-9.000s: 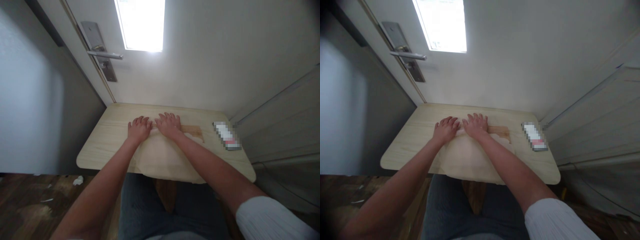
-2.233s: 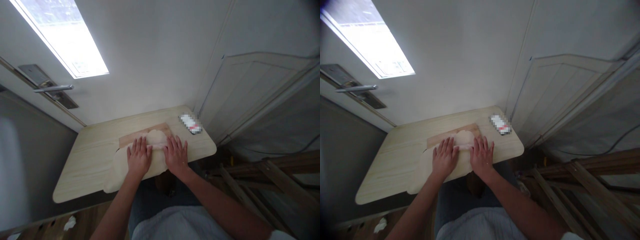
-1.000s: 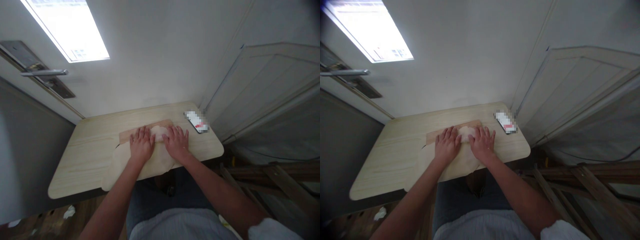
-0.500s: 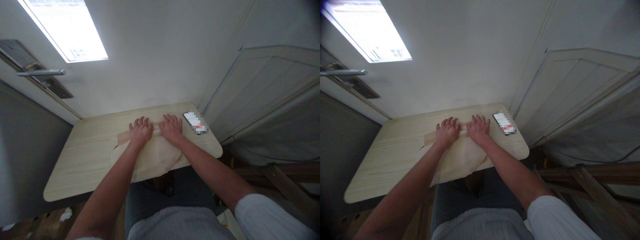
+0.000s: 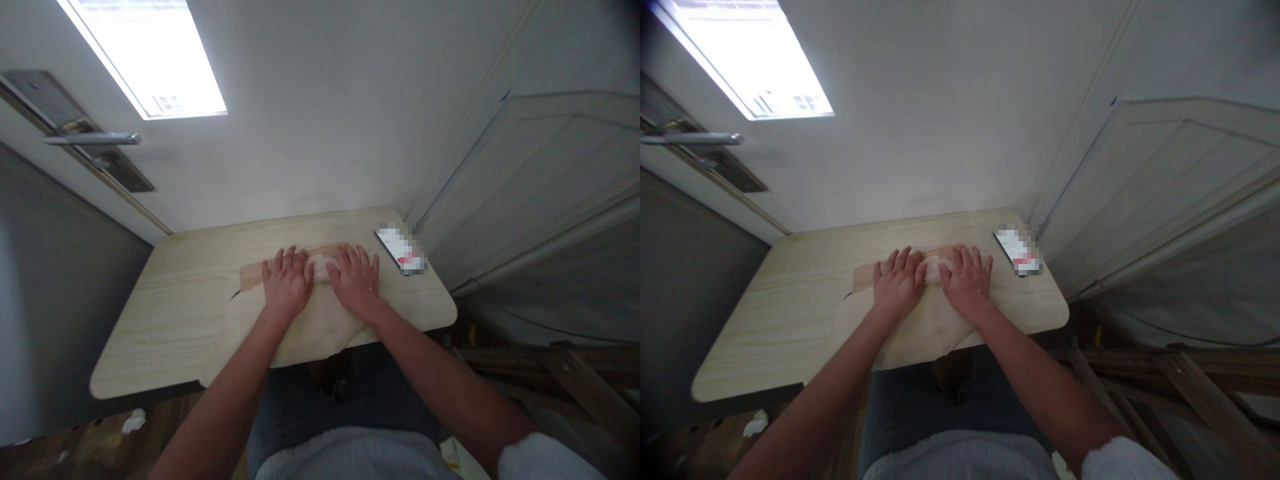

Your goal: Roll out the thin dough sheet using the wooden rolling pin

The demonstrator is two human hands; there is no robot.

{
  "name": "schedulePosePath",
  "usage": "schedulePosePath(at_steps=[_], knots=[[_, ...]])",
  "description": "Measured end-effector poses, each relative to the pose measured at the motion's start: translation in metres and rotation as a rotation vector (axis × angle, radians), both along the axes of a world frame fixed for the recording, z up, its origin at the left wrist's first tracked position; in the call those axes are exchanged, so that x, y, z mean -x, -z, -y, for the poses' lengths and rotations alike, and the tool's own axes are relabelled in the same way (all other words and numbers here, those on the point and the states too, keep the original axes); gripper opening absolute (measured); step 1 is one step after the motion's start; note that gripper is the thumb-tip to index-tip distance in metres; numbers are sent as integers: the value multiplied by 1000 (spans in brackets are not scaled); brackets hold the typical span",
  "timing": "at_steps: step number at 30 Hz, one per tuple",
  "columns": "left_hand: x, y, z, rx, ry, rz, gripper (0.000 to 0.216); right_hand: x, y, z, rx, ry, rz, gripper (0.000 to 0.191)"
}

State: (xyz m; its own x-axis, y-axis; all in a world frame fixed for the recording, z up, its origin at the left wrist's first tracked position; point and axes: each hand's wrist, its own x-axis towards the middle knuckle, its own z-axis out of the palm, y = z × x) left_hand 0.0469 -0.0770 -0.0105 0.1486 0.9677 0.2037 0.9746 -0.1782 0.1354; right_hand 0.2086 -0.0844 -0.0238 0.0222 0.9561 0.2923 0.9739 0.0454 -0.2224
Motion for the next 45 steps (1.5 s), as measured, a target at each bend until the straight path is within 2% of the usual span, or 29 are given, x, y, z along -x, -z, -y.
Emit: schedulePosePath(at_steps=[3,7,11,14,18,23,26,28,31,38,45], knots=[[-1,0,-32,-13,-9,2,55,1,-3,-34,8,14,4,55],[-1,-5,-68,1,10,20,52,1,-10,-74,135,57,-37,56],[-2,-10,-77,-5,-5,30,50,2,-16,-87,192,73,-47,58],[-4,-9,-63,-42,-28,38,50,4,-14,-72,127,70,-25,57],[-5,-4,-27,-87,-51,35,50,4,-7,-30,18,46,9,56],[-3,2,19,-85,-45,22,52,1,1,16,14,12,17,56],[-2,5,33,-72,-44,15,54,0,4,27,2,9,15,57],[-1,5,33,-65,-39,17,55,0,4,25,-1,7,10,56],[0,3,19,-55,-34,14,56,2,0,10,9,8,7,52],[-2,-1,-39,-30,-44,1,56,6,-7,-51,55,41,11,53],[1,-2,-81,39,-27,11,53,5,-12,-96,144,37,-21,60]])
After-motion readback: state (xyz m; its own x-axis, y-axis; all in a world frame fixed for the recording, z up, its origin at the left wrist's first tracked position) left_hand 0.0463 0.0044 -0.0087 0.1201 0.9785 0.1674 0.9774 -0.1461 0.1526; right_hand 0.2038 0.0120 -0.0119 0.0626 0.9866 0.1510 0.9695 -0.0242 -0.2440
